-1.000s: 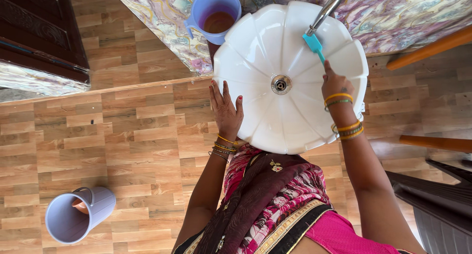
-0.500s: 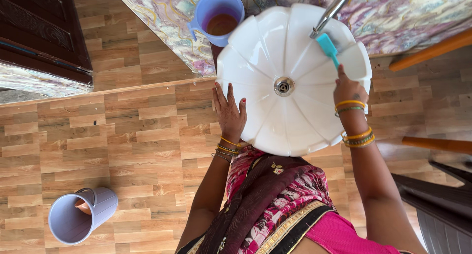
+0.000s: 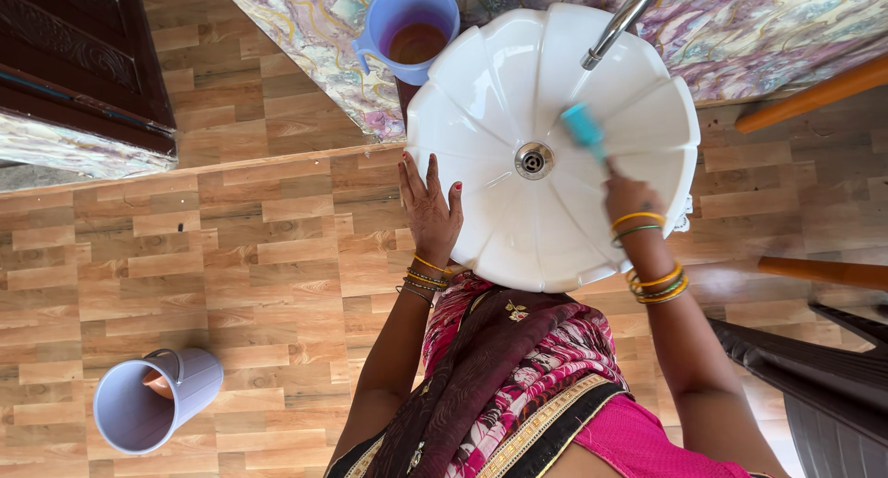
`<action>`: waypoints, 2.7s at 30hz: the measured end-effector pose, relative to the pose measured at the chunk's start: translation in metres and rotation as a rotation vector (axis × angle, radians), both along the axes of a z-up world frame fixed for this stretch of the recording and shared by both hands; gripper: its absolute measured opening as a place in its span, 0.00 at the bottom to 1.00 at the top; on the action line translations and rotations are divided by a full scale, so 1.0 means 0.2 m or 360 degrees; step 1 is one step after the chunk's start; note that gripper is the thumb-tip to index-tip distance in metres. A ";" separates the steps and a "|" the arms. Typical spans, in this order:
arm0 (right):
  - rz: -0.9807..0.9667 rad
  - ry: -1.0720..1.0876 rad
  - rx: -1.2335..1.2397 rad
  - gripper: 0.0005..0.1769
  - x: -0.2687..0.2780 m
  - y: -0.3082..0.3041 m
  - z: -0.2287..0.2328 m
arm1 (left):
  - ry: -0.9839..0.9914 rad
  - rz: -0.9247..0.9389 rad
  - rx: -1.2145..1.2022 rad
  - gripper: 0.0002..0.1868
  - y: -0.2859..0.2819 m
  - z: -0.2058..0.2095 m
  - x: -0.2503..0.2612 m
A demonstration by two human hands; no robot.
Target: The person cleans a white petal-shaped sink using a blue scrub brush, applying the brush to the inner surface and around the drain, and occasionally pouring water from a blue mug onto the sink surface.
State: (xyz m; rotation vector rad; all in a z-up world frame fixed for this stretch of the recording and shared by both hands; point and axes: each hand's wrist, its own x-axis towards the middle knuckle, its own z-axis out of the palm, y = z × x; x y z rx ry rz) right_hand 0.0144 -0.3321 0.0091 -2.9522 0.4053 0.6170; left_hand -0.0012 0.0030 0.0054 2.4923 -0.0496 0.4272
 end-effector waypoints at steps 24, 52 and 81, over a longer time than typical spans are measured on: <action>0.0011 0.0330 -0.0009 0.33 -0.26 -0.03 -0.01 | -0.0001 -0.0029 0.0061 0.35 0.00 -0.01 0.00; -0.0291 0.0332 -0.0095 0.28 -0.38 -0.12 0.41 | 0.0015 -0.0038 0.0079 0.36 0.00 -0.02 0.00; 0.0037 0.0303 0.0167 0.29 -0.31 -0.13 0.36 | 0.0056 -0.0029 0.0105 0.35 0.01 -0.04 0.00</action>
